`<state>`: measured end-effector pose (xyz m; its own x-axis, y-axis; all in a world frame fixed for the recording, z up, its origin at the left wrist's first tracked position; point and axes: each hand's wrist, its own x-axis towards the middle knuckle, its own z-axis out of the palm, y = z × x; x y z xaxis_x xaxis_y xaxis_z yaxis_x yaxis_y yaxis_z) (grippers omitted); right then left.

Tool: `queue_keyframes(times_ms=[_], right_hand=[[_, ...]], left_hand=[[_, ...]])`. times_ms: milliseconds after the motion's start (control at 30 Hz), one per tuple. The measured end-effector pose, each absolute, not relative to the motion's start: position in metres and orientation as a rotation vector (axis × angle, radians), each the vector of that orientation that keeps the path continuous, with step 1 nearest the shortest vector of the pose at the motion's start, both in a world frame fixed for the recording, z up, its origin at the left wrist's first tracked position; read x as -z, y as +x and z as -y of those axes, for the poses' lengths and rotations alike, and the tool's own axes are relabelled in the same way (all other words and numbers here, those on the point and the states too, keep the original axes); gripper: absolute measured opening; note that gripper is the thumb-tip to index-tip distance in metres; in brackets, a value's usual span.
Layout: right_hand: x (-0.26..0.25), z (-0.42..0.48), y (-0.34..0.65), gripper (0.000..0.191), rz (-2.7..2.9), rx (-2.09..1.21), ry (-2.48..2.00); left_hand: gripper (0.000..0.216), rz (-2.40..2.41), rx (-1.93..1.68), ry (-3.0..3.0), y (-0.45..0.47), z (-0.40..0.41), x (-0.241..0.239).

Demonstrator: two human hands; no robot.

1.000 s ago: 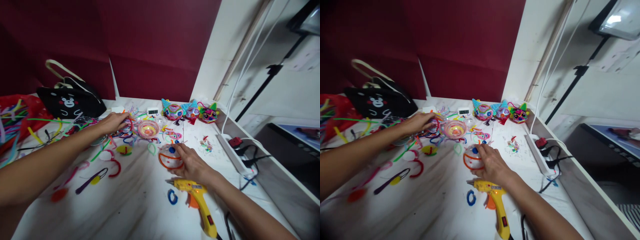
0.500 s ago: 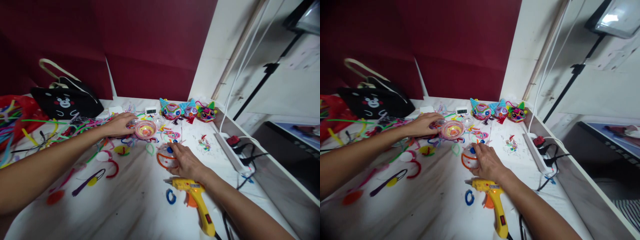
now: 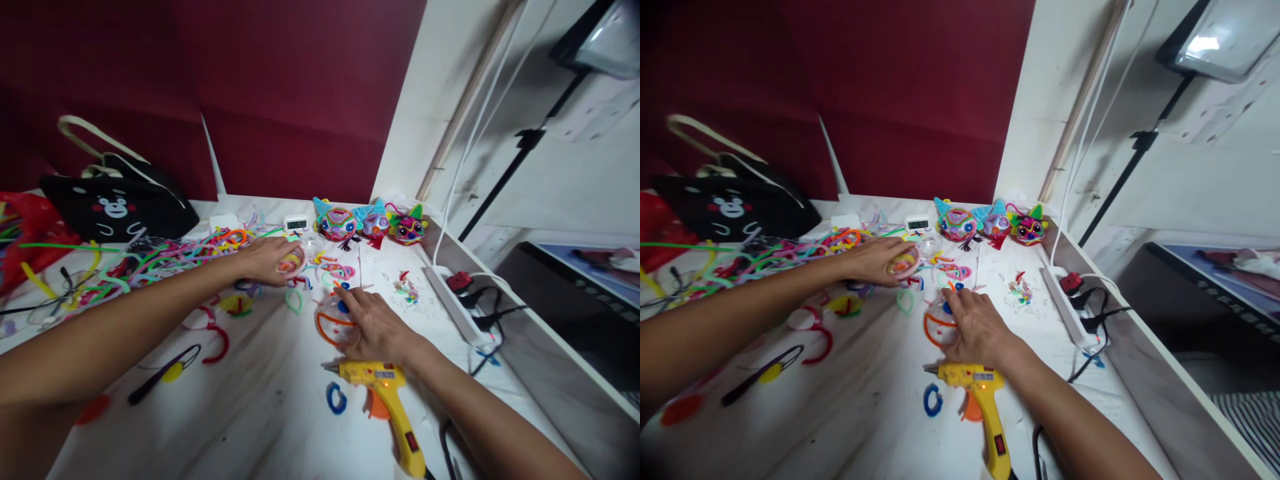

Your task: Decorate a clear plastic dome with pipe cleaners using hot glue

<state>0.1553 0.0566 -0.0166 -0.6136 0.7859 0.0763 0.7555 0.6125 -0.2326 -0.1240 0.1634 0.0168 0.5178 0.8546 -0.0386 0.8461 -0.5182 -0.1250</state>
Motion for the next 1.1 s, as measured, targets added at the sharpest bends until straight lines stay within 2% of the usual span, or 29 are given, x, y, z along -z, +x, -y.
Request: queue_keyframes(times_ms=[367, 667, 867, 933, 1000, 1100], right_hand=[[0.015, -0.055, 0.155, 0.089, 2.68, -0.279, -1.301], [0.014, -0.054, 0.154, 0.088, 2.686, -0.287, -1.309], [0.01, -0.053, 0.152, 0.092, 2.71, -0.287, -1.339], [0.009, -0.052, 0.152, 0.093, 2.714, -0.293, -1.35], [0.009, -0.052, 0.151, 0.095, 2.715, -0.298, -1.354], [0.008, -0.051, 0.151, 0.098, 2.698, -0.316, -1.339]], left_hand=[[0.106, 1.915, 0.281, -2.702, -0.15, -0.166, -0.054], [0.08, 1.311, 0.107, -2.792, -0.175, -0.117, -0.021], [0.095, 1.28, -0.059, -2.847, -0.185, -0.12, -0.017], [0.076, 1.255, -0.093, -2.91, -0.176, -0.128, -0.026], [0.043, 1.207, -0.105, -2.971, -0.163, -0.139, -0.035], [0.039, 1.388, -0.072, -2.875, -0.141, -0.162, -0.04]])
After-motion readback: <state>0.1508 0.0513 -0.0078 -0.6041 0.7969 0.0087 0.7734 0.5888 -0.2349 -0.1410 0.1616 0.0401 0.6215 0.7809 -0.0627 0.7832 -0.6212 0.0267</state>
